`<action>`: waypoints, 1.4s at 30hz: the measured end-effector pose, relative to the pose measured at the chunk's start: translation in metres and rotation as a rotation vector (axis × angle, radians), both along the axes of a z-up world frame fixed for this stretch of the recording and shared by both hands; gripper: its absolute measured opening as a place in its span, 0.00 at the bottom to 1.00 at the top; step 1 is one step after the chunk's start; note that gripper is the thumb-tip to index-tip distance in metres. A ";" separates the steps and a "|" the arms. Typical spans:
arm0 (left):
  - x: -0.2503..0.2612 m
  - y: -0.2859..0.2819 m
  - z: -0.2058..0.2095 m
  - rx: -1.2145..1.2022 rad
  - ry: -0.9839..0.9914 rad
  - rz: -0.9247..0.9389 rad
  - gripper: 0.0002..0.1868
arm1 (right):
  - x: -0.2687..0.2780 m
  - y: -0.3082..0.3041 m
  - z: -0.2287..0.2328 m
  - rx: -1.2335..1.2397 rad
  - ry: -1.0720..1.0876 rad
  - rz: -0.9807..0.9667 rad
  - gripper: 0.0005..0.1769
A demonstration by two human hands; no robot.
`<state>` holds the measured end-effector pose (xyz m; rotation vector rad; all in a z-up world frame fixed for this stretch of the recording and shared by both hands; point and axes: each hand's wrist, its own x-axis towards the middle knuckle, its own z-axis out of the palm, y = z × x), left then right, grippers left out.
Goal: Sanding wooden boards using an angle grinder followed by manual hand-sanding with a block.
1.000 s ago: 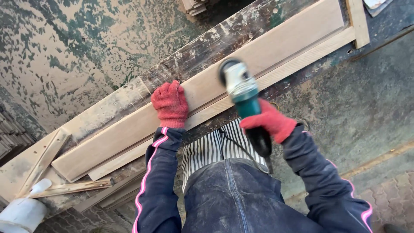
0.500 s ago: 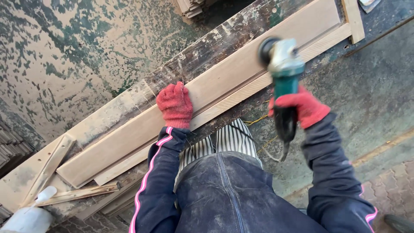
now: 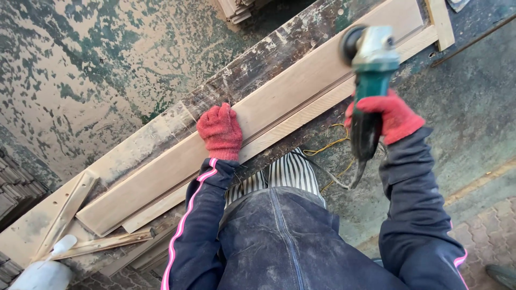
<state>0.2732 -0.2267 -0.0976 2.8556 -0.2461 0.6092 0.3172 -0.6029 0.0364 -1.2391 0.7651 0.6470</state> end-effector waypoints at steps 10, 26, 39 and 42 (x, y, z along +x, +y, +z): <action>0.006 0.001 0.012 -0.024 0.026 0.001 0.07 | -0.040 0.063 -0.014 0.124 0.116 0.194 0.30; -0.001 -0.006 0.016 -0.005 0.087 0.022 0.07 | -0.054 0.018 -0.040 0.105 0.057 0.090 0.31; -0.001 -0.002 0.023 -0.013 0.069 -0.013 0.06 | -0.021 0.031 -0.002 0.116 0.097 0.107 0.18; 0.000 0.003 0.013 -0.017 0.047 -0.029 0.05 | -0.042 0.072 -0.009 0.185 0.130 0.230 0.29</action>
